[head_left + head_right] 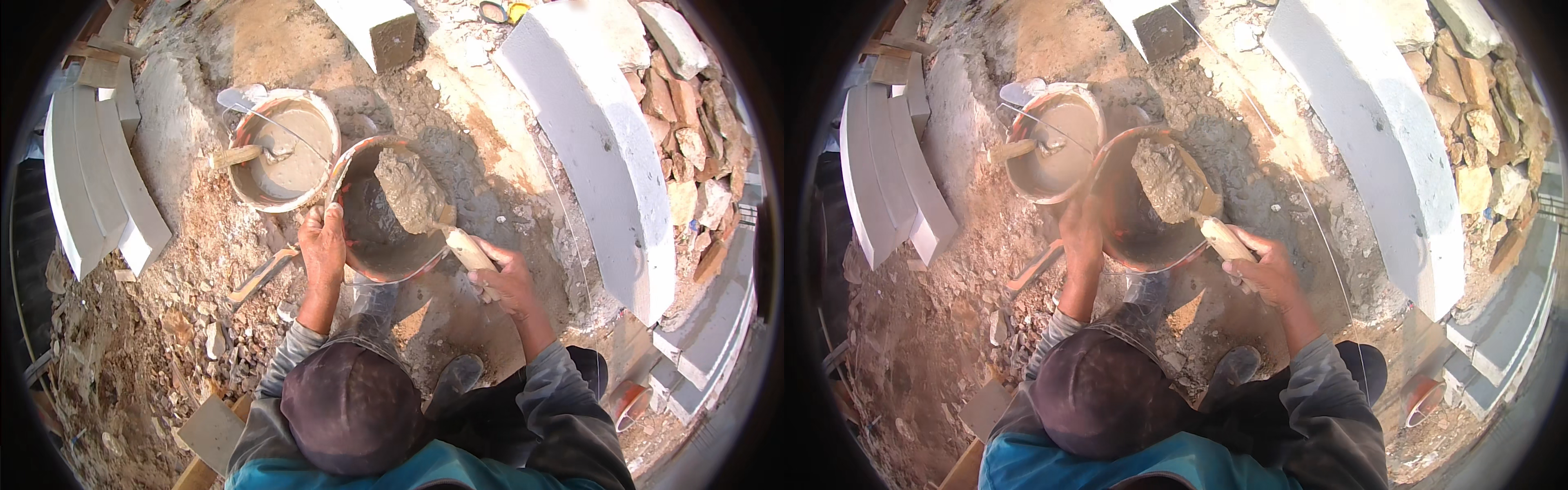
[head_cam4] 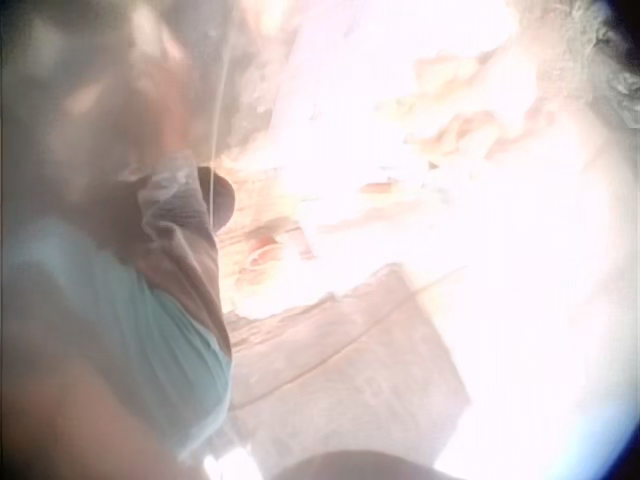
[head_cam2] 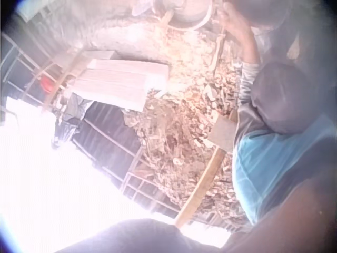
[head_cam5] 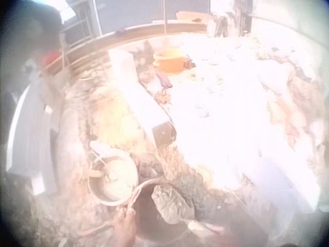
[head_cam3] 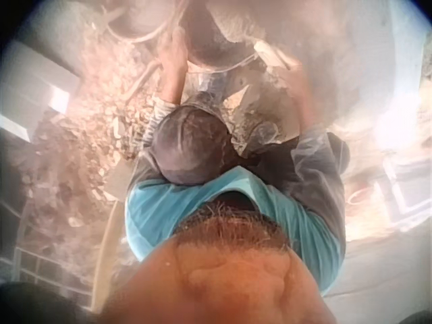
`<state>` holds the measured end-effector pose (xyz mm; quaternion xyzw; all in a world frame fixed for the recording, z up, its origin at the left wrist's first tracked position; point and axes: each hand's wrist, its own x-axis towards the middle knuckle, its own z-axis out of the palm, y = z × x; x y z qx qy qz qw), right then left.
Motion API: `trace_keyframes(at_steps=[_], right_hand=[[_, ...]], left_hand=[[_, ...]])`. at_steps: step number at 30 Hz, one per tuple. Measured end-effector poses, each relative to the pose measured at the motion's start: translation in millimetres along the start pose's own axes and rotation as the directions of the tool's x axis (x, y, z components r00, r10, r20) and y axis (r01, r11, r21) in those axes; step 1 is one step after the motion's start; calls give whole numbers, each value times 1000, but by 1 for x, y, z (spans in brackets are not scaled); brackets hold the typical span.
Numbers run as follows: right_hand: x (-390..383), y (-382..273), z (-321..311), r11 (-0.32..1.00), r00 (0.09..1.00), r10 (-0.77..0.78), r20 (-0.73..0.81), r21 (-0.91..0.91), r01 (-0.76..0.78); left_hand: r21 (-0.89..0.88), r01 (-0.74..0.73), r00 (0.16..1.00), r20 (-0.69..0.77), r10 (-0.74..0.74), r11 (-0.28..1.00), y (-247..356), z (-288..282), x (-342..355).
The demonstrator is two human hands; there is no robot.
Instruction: The person scoops cement from a bucket using a trowel and applies it to the ground. They then pick up a white curved tile and place it onto the cement bed, aligning it with a string line. The person repeats this process, applying more cement and placing another tile.
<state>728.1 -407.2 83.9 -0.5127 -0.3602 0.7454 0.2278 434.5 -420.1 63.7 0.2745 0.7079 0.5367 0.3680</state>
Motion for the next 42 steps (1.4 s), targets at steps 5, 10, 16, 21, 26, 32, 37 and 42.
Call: trace_keyframes(at_steps=[5, 10, 16, 21, 26, 32, 37, 42], right_hand=[[48, -65, 1, 983, 968, -146, -206, -143, 118], [183, -68, 5, 528, 847, -506, -163, -835, 154], [92, -43, -3, 364, 713, -701, -19, -869, 335], [21, -9, -3, 156, 818, -504, 278, -902, 403], [51, 26, 11, -83, 859, -392, 330, -942, 324], [29, 31, -5, -104, 832, -422, 361, -930, 351], [28, 17, 10, 81, 954, -200, 225, -966, 245], [48, 32, -9, 674, 935, -196, 297, -652, 348]], left_hand=[[-20, 84, 996, -29, -85, 996, -4, -1, 5], [-2, 31, 999, -14, -31, 1000, 0, 8, 0], [80, -3, 1000, -10, 4, 997, 11, 3, -1], [92, -59, 996, 71, 53, 994, 1, 10, 4], [247, -148, 973, 211, 96, 958, 8, 24, -14], [405, -210, 970, 201, 138, 890, 11, 19, -19], [396, -301, 929, 327, 174, 867, 26, 16, -24], [408, -432, 877, 398, 269, 804, 40, 21, -26]])
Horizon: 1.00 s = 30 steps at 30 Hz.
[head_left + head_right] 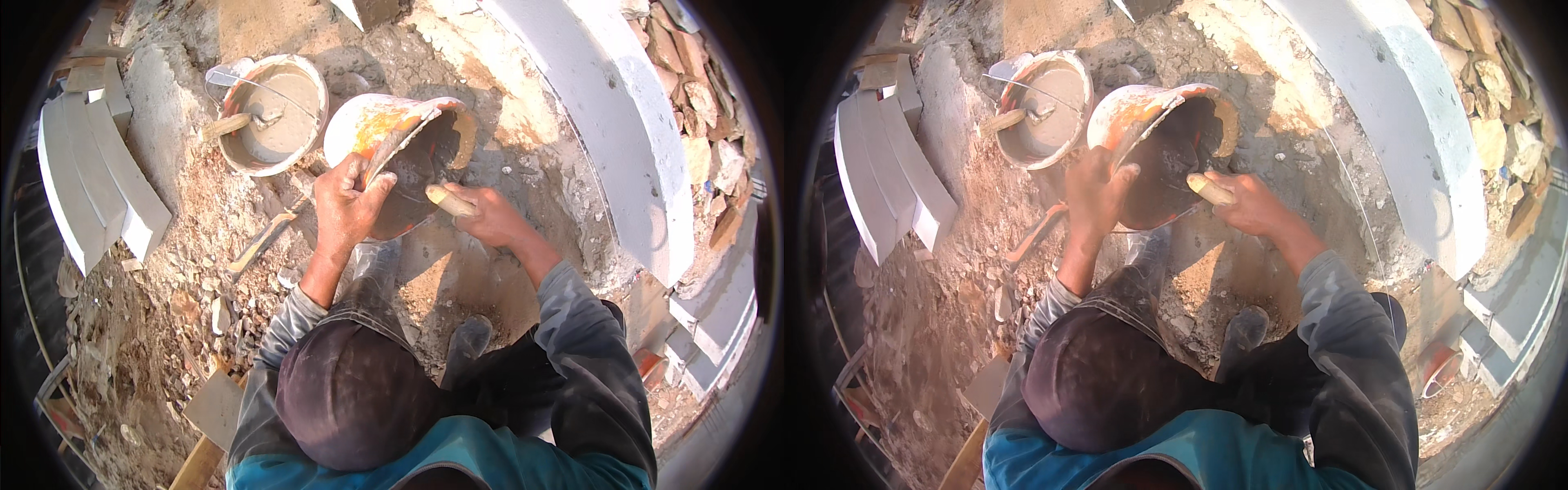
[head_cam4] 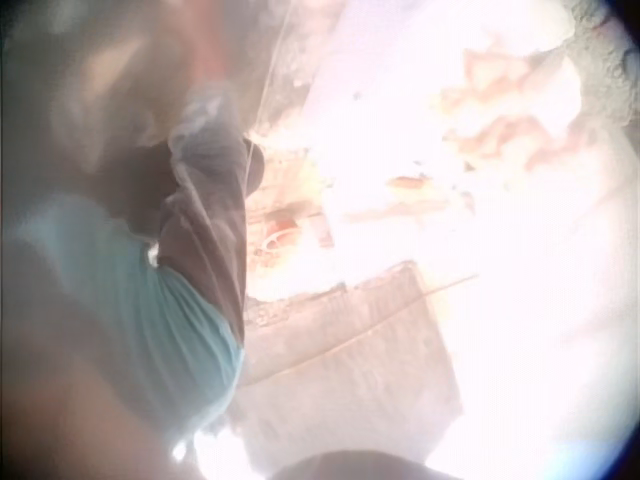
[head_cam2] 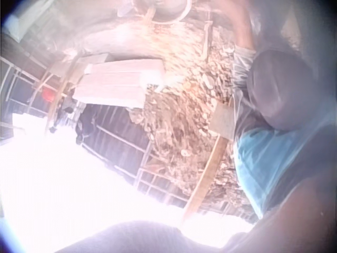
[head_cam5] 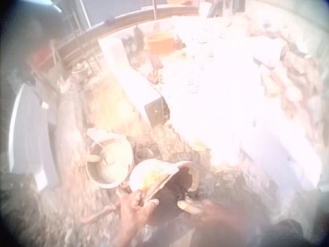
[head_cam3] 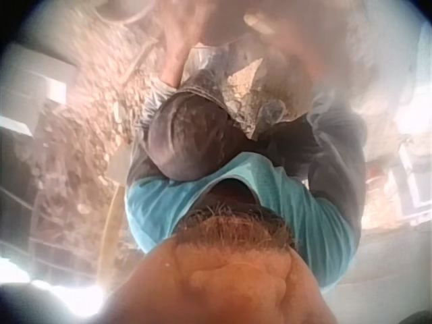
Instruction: The person scoops cement from a bucket using a trowel and applies it to the ground. They then pick up a white curved tile and place it onto the cement bed, aligning it with a string line. The person repeats this process, applying more cement and placing another tile.
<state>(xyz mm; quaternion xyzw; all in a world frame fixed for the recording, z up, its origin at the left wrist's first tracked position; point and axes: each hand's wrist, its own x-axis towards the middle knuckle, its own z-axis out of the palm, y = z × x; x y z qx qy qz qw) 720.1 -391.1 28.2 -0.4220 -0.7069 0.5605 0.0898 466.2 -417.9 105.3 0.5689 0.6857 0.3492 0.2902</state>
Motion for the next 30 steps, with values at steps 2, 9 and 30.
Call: trace_keyframes(at_steps=[2, 9, 30], right_hand=[[0, 5, -2, 960, 986, 131, 103, 236, -152], [-16, 3, 12, 629, 950, 215, 225, 713, -311], [69, 8, -42, 849, 797, -223, -561, -513, -124]], left_hand=[[-13, -11, 1000, 18, 11, 1000, -3, -2, -2], [-266, 101, 979, -142, -143, 959, -19, 7, -5], [-369, 252, 894, -264, -361, 895, -31, 0, -13]])
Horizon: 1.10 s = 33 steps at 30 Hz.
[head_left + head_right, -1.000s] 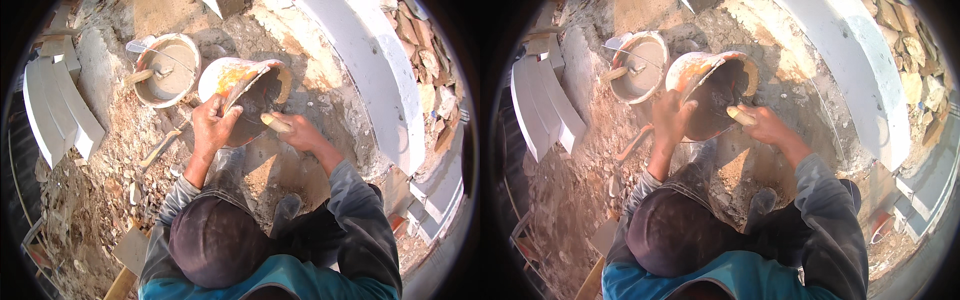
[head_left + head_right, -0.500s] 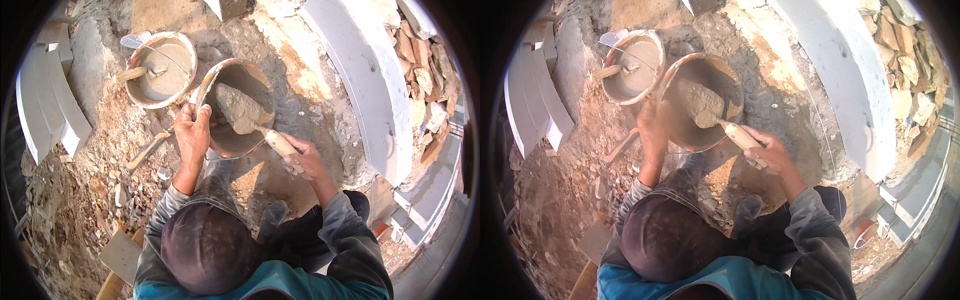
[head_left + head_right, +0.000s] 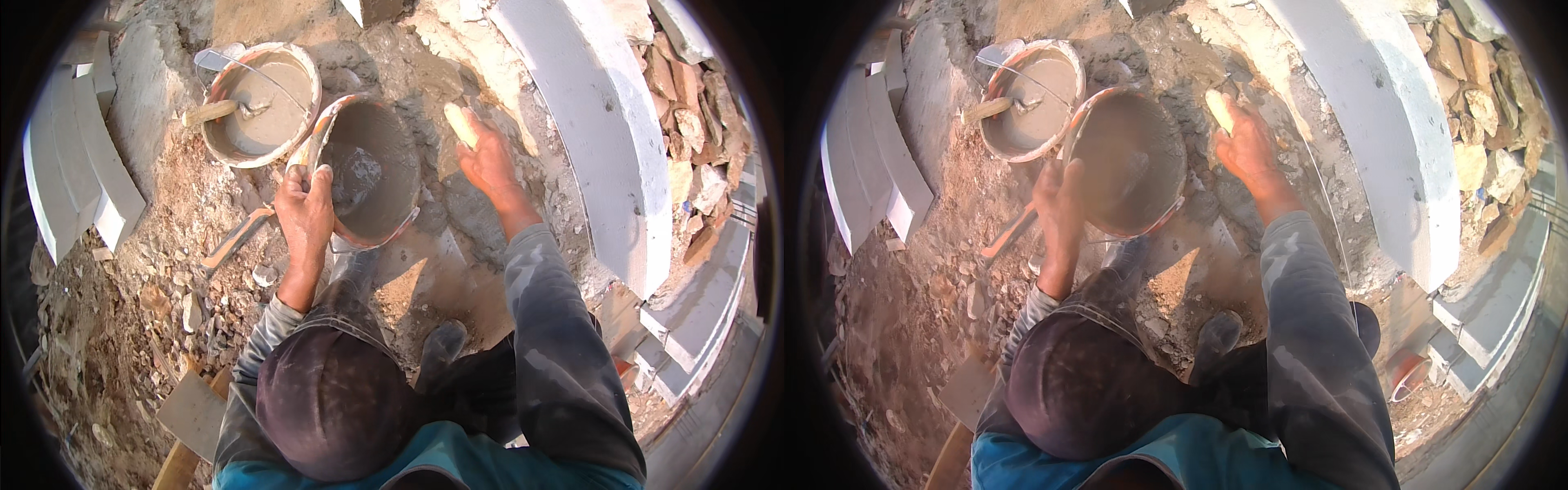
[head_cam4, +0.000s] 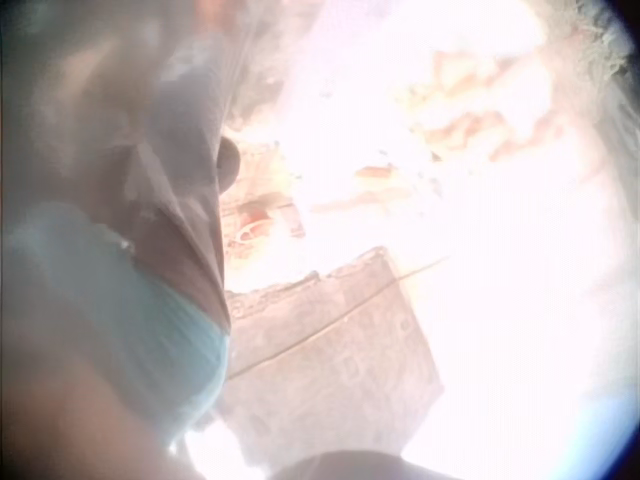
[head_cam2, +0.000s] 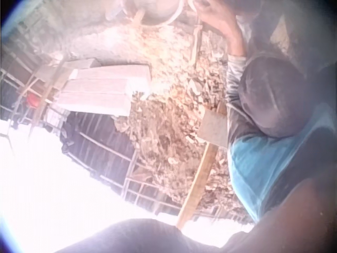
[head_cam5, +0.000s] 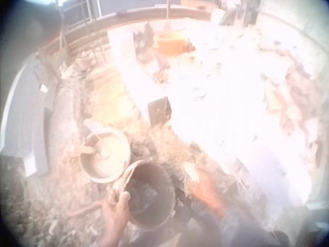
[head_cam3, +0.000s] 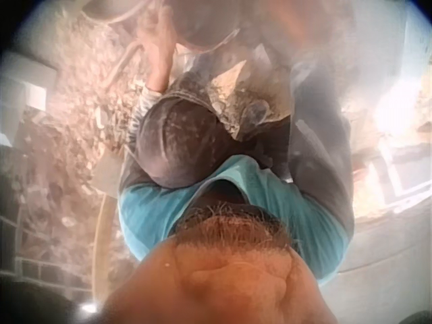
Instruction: The person scoops cement from a bucket using a trowel and applies it to the ground. They then pick up a white curved tile and place it onto the cement bed, aligning it with a string line. The person repeats this process, applying more cement and placing another tile.
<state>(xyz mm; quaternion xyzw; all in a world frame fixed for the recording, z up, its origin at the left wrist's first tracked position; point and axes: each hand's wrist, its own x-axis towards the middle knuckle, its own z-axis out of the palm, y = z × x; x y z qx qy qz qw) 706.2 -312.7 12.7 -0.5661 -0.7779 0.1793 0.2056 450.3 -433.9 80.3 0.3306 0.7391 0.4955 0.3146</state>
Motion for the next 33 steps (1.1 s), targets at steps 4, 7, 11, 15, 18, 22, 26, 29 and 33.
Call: trace_keyframes(at_steps=[4, 7, 11, 15, 18, 22, 26, 29, 33], right_hand=[[-68, -35, -63, 989, 991, -44, 123, 148, 25], [-101, -41, -66, 986, 939, -160, 305, 15, 163], [-70, -49, -32, 942, 896, -238, 374, -136, 307], [-68, -67, -36, 953, 826, -103, 554, -184, 242], [-81, -57, -38, 972, 853, -195, 484, -19, 232], [-79, -27, -43, 862, 755, -51, 654, 410, -297], [-83, -28, -47, 617, 633, 13, 774, 492, -614], [-109, -18, -23, 363, 615, -23, 789, 579, -730], [-134, -21, -14, 115, 599, -63, 798, 602, -790]], left_hand=[[-34, 28, 1000, 15, -27, 999, -11, -9, 4], [4, 14, 998, 64, -14, 1000, -7, -7, 4], [-1, -33, 986, 166, 32, 999, 2, 7, 2], [66, -161, 965, 218, 144, 985, 29, 16, -6], [135, -268, 928, 303, 218, 954, 41, 7, -10], [9, -397, 864, 341, 371, 918, 39, 10, -10], [-77, -356, 855, 376, 358, 931, 20, -2, -6], [-108, -262, 891, 355, 283, 959, 12, -4, -12], [-116, -157, 951, 251, 182, 981, 1, -3, -19]])
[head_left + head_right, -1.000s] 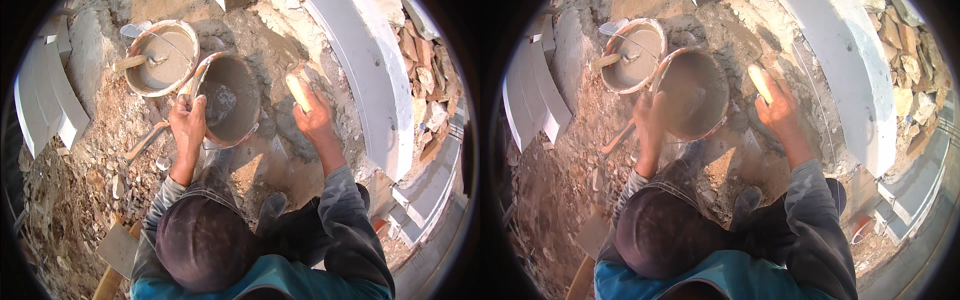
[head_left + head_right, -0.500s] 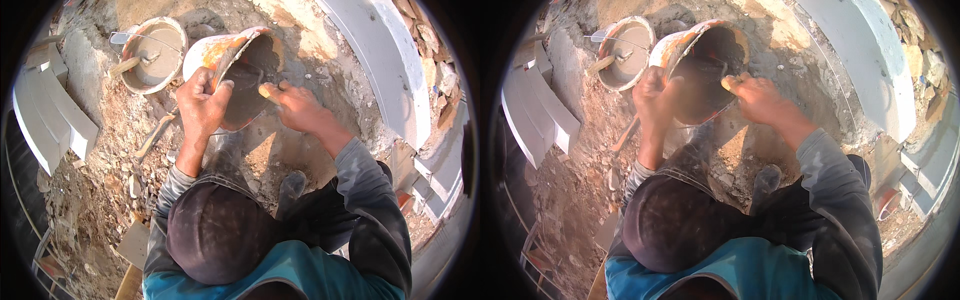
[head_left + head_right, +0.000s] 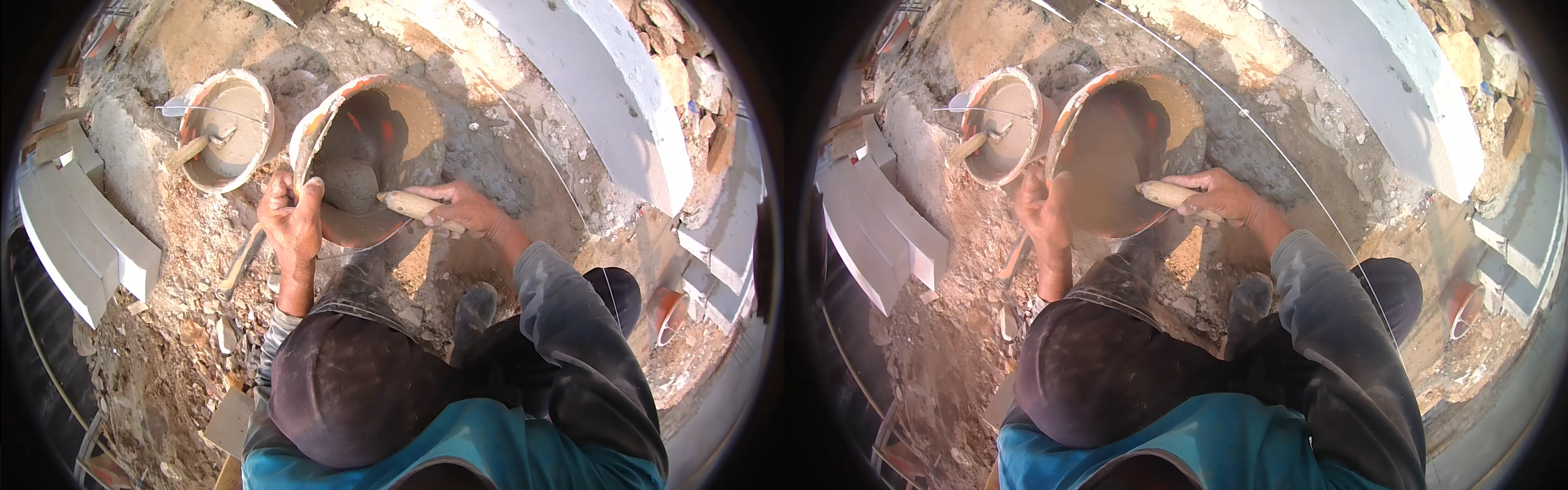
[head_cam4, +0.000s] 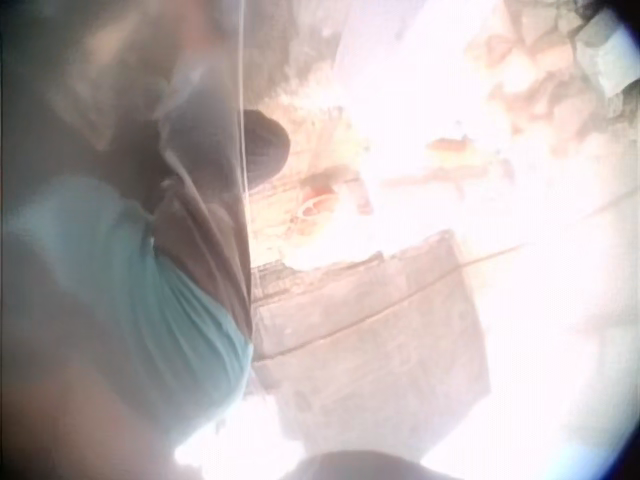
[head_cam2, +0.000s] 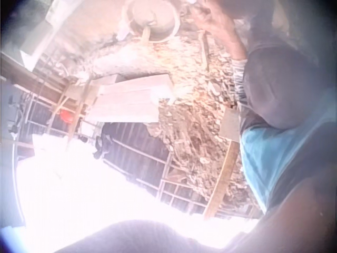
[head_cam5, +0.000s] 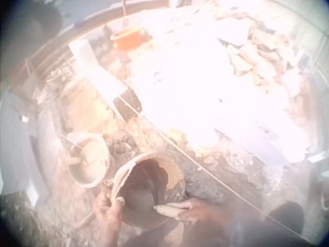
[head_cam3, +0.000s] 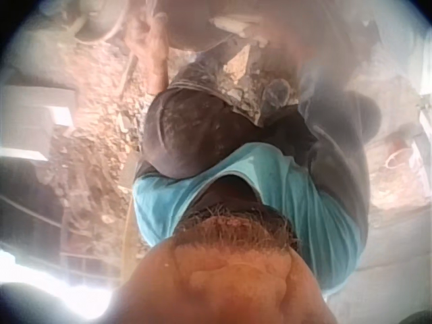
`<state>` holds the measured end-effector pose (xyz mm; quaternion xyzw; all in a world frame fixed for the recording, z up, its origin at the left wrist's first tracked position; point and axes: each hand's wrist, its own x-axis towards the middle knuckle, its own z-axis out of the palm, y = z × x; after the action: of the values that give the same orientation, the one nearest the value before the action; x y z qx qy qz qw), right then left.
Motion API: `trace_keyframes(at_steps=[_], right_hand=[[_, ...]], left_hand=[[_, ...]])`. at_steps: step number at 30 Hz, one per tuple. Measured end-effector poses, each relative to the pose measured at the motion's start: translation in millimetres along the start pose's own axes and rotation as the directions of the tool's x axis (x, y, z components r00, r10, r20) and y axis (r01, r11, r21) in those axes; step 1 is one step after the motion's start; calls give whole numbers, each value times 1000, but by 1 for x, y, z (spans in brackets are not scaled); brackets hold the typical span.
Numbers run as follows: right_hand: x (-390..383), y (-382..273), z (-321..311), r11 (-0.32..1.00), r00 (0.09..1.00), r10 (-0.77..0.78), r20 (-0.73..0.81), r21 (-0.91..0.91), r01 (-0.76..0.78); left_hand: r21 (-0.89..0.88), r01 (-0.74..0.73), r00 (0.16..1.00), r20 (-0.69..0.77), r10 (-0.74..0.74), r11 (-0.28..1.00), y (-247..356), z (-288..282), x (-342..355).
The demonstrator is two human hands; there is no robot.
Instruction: The person scoops cement from a bucket using a trowel and applies it to the ground. They then pick up a white curved tile and place it onto the cement bed, aligning it with a string line. The person repeats this process, applying more cement and placing another tile.
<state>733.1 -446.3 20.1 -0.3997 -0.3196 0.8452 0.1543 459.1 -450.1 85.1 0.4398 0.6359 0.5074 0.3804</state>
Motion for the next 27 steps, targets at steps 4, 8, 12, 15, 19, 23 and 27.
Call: trace_keyframes(at_steps=[4, 8, 12, 15, 19, 23, 27], right_hand=[[-29, -1, 13, 996, 997, -43, -59, 71, 47], [-71, -22, 5, 989, 968, -108, -228, 74, 127], [-75, -48, -7, 987, 876, -150, -459, -121, 106], [-36, -51, -21, 879, 794, -299, -529, -477, 13], [-16, -37, -50, 420, 683, -632, -365, -903, -94], [-55, -38, -11, 288, 699, -657, -281, -951, -112], [-54, -35, 16, -6, 847, -529, -50, -998, -63]], left_hand=[[44, 29, 992, -125, -24, 999, -3, -3, -1], [122, 45, 985, -174, -24, 991, 1, -4, 0], [175, 108, 982, -170, -78, 979, 6, 0, -2], [220, 76, 983, -181, -36, 972, -5, -6, 0], [224, 55, 989, -146, -22, 973, -8, -1, 4], [261, 52, 992, -122, -20, 964, -17, -8, 6], [245, 85, 987, -150, -49, 966, 8, 5, 13]])
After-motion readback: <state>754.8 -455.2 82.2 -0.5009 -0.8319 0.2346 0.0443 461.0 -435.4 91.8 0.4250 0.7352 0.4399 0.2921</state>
